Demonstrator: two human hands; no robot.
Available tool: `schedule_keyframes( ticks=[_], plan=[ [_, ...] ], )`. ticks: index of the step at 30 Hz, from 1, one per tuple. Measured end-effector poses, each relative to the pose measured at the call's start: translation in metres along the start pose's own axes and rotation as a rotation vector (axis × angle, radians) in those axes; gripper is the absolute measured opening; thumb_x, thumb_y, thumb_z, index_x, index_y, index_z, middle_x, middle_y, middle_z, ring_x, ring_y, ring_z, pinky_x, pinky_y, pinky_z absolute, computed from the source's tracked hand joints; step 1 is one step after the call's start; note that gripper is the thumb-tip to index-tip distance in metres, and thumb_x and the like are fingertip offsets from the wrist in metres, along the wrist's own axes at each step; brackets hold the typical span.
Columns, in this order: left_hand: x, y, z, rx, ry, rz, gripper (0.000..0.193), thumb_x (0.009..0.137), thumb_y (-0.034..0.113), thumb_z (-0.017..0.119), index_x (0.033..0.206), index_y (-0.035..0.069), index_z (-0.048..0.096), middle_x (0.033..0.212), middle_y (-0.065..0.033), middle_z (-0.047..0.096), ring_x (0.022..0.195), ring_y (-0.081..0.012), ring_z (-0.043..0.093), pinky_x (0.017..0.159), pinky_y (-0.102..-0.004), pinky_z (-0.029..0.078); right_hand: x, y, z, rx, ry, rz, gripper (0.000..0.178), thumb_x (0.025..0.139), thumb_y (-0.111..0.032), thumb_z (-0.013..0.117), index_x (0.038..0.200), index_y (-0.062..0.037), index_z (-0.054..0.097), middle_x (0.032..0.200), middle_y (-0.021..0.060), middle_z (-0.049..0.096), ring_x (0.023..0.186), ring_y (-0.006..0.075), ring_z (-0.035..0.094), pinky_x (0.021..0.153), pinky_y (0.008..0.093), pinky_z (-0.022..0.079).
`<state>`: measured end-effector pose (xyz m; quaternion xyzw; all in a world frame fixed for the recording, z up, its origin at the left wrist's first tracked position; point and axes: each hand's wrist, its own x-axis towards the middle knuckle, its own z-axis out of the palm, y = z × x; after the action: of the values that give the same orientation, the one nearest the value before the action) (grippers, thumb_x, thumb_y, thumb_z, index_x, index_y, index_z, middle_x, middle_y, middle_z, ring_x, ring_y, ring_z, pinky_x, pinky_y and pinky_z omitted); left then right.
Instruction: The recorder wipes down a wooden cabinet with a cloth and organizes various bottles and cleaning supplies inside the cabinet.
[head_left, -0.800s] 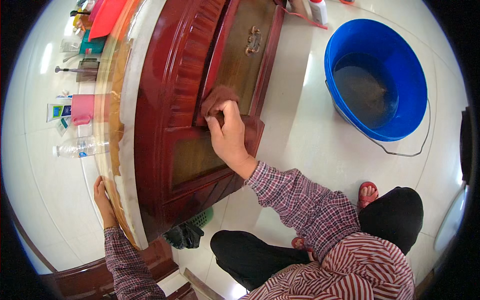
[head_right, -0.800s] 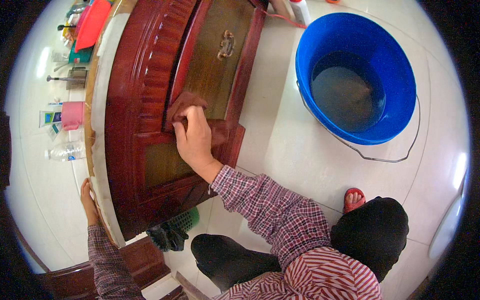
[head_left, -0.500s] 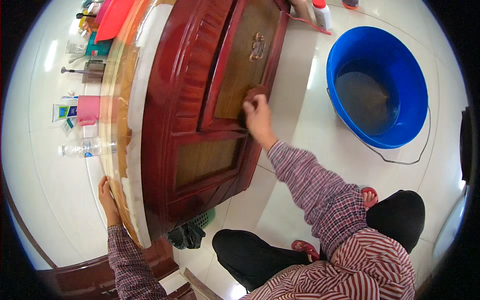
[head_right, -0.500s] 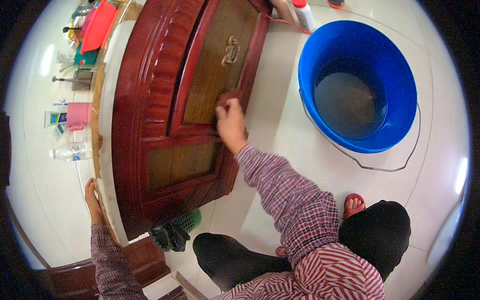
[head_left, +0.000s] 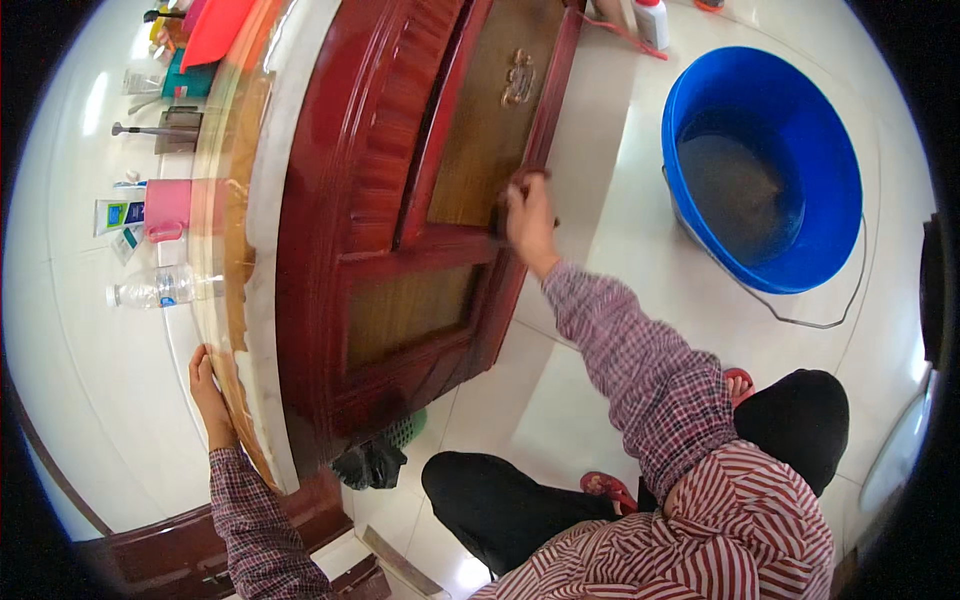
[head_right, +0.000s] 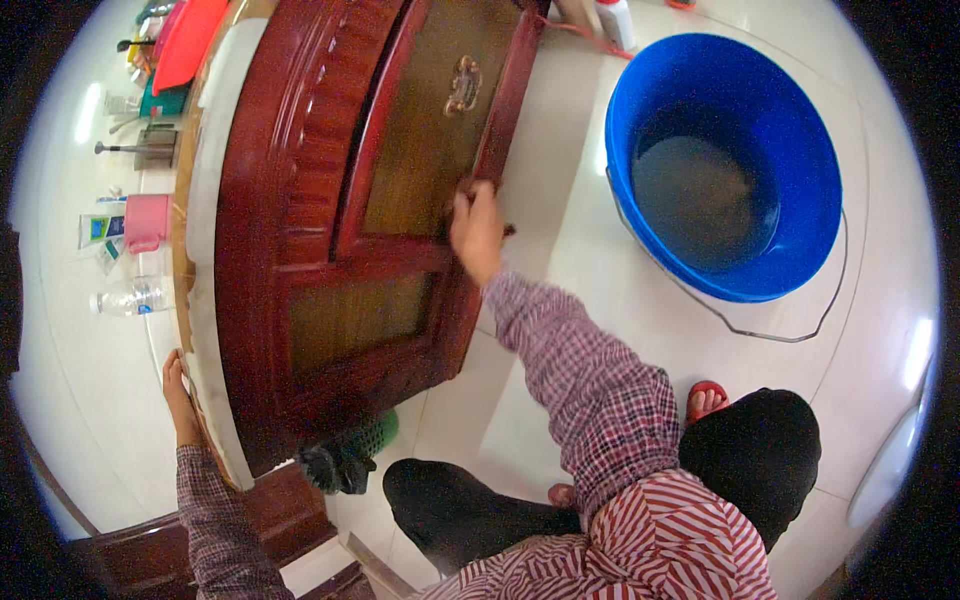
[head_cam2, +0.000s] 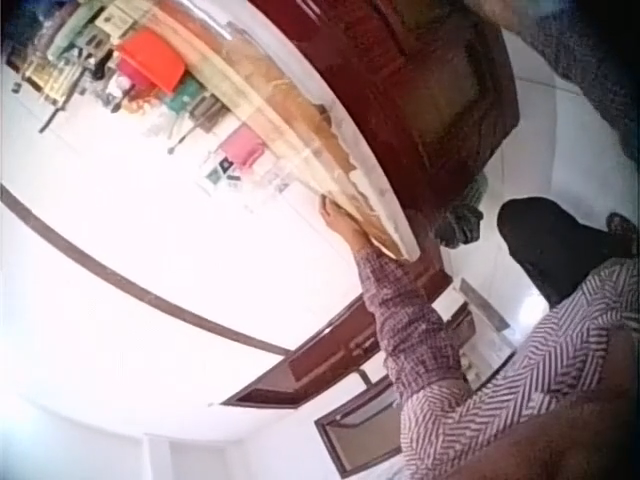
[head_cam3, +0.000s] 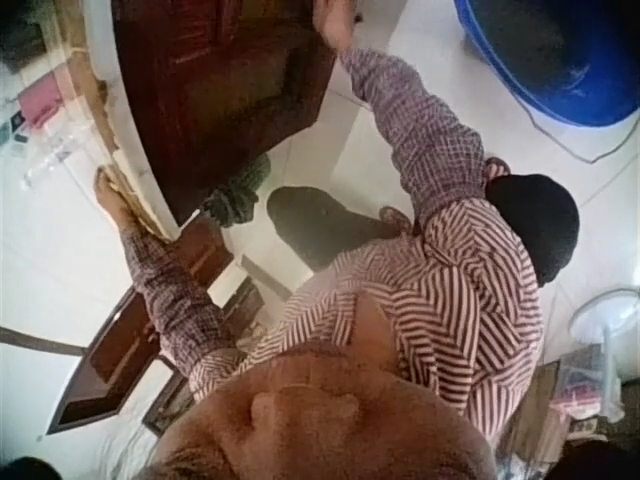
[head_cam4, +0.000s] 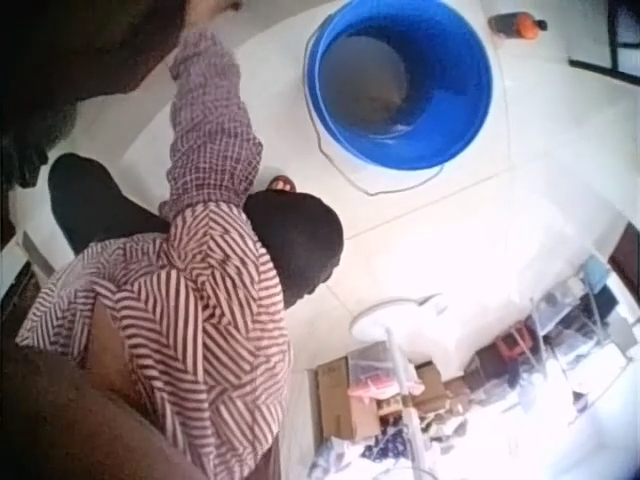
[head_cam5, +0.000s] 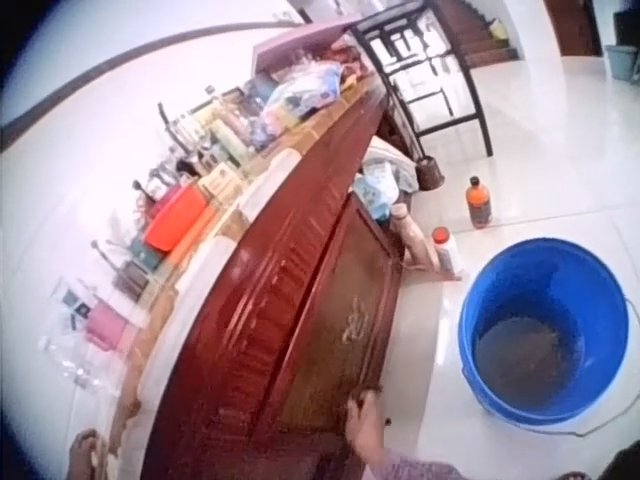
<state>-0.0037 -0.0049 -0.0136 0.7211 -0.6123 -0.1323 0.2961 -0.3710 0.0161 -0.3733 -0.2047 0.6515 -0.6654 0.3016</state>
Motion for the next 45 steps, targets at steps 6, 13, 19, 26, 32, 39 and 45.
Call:
schedule_keyframes(
  ticks=[6, 13, 19, 26, 32, 39, 45],
  plan=[
    [0.0, -0.001, -0.01, -0.017, -0.033, -0.008, 0.039, 0.093, 0.023, 0.043, 0.124, 0.0, 0.048, 0.114, -0.0088, 0.055, 0.103, -0.0173, 0.053, 0.089, -0.0277, 0.043, -0.034, -0.012, 0.009, -0.009, 0.01, -0.084, 0.02, 0.085, -0.012, 0.057, 0.098, -0.0007, 0.046, 0.095, 0.0246, 0.054, 0.091, 0.0408, 0.054, 0.076, 0.0438, 0.043],
    [-0.004, 0.003, -0.002, -0.038, -0.025, -0.023, 0.038, 0.093, 0.023, 0.043, 0.122, 0.0, 0.05, 0.116, -0.009, 0.054, 0.104, -0.0172, 0.052, 0.09, -0.0279, 0.043, 0.01, 0.01, 0.001, -0.15, 0.063, -0.109, 0.022, 0.082, -0.011, 0.061, 0.096, 0.0, 0.048, 0.086, 0.0229, 0.057, 0.081, 0.0394, 0.056, 0.07, 0.0442, 0.044],
    [0.004, -0.008, -0.008, -0.059, -0.023, -0.064, 0.038, 0.093, 0.023, 0.043, 0.123, -0.001, 0.05, 0.118, -0.0097, 0.053, 0.106, -0.0184, 0.052, 0.092, -0.0286, 0.042, -0.009, 0.031, -0.005, 0.026, -0.223, 0.123, 0.021, 0.079, -0.012, 0.063, 0.092, -0.0011, 0.051, 0.082, 0.0224, 0.059, 0.075, 0.039, 0.057, 0.067, 0.0437, 0.045],
    [0.006, -0.009, -0.013, -0.042, -0.044, -0.025, 0.04, 0.093, 0.023, 0.043, 0.124, -0.001, 0.049, 0.12, -0.0098, 0.053, 0.109, -0.0185, 0.051, 0.094, -0.0289, 0.04, 0.055, -0.001, -0.005, -0.328, 0.085, -0.088, 0.021, 0.08, -0.013, 0.057, 0.097, -0.0029, 0.049, 0.093, 0.0251, 0.059, 0.084, 0.0437, 0.057, 0.072, 0.0494, 0.045],
    [0.004, -0.006, -0.011, -0.047, -0.046, -0.032, 0.04, 0.093, 0.024, 0.043, 0.124, -0.001, 0.048, 0.12, -0.0098, 0.053, 0.109, -0.0181, 0.051, 0.094, -0.0284, 0.04, 0.147, -0.001, -0.026, -0.339, -0.033, -0.025, 0.027, 0.072, -0.017, 0.064, 0.093, -0.0025, 0.054, 0.085, 0.0218, 0.062, 0.077, 0.0379, 0.06, 0.073, 0.0438, 0.047],
    [-0.011, 0.015, 0.01, -0.129, -0.004, -0.104, 0.041, 0.093, 0.024, 0.043, 0.126, 0.0, 0.047, 0.119, -0.0095, 0.053, 0.106, -0.0175, 0.053, 0.089, -0.0269, 0.044, 0.073, 0.018, -0.016, -0.294, -0.276, 0.055, 0.021, 0.069, -0.016, 0.065, 0.078, -0.0006, 0.055, 0.077, 0.0207, 0.06, 0.077, 0.0343, 0.06, 0.07, 0.0413, 0.048],
    [-0.002, 0.0, -0.005, -0.118, -0.041, -0.045, 0.041, 0.094, 0.024, 0.043, 0.127, 0.001, 0.046, 0.121, -0.0097, 0.052, 0.107, -0.0178, 0.052, 0.09, -0.0276, 0.044, 0.013, 0.011, -0.017, -0.217, -0.431, 0.402, 0.026, 0.066, -0.015, 0.072, 0.077, 0.0001, 0.054, 0.074, 0.0181, 0.059, 0.073, 0.0283, 0.06, 0.067, 0.0375, 0.048]
  ],
)
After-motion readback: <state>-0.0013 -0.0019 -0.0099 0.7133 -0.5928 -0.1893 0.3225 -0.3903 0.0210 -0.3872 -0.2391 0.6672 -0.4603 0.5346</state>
